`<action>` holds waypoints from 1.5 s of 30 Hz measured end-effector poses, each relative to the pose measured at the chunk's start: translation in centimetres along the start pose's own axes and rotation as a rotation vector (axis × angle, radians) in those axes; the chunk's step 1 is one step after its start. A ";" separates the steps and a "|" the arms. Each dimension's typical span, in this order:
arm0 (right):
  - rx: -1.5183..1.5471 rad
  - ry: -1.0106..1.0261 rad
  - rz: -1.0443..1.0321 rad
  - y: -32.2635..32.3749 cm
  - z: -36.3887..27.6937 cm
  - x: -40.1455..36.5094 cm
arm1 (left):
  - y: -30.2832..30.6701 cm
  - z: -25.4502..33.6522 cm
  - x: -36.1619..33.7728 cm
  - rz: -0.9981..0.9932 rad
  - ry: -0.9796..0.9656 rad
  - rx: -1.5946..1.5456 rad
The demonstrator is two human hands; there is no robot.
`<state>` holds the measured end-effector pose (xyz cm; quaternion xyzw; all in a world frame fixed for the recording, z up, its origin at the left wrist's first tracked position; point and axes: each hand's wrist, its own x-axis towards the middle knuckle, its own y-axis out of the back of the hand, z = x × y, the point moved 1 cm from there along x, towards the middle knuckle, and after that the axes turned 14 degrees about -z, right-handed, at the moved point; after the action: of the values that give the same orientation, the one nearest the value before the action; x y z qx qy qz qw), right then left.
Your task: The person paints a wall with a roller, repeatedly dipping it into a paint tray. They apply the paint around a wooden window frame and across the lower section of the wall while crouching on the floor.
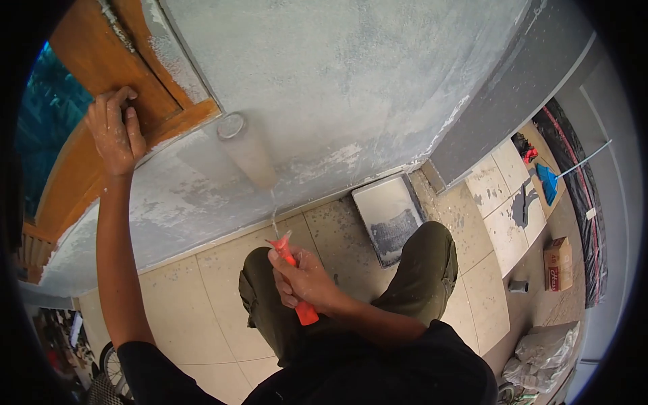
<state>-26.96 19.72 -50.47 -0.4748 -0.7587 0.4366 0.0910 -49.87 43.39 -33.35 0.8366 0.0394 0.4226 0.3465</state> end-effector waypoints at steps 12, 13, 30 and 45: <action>-0.157 0.409 0.585 22.9 -14.0 -6.7 | -1.0 -1.0 -0.4 0.033 -0.033 0.051; -0.163 0.446 0.621 24.5 -14.3 -6.1 | -1.3 -1.5 -0.6 0.025 -0.019 0.068; 0.214 0.167 -0.025 15.1 3.6 0.3 | -2.2 -4.7 -1.4 0.096 -0.133 0.191; -0.020 0.570 0.508 31.2 -10.4 -5.4 | -2.1 -3.9 -0.7 0.136 -0.175 0.211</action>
<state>1.69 26.68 -66.07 -0.7511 -0.5652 0.2884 0.1825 -52.71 46.90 -33.53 0.9026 -0.0035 0.3641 0.2295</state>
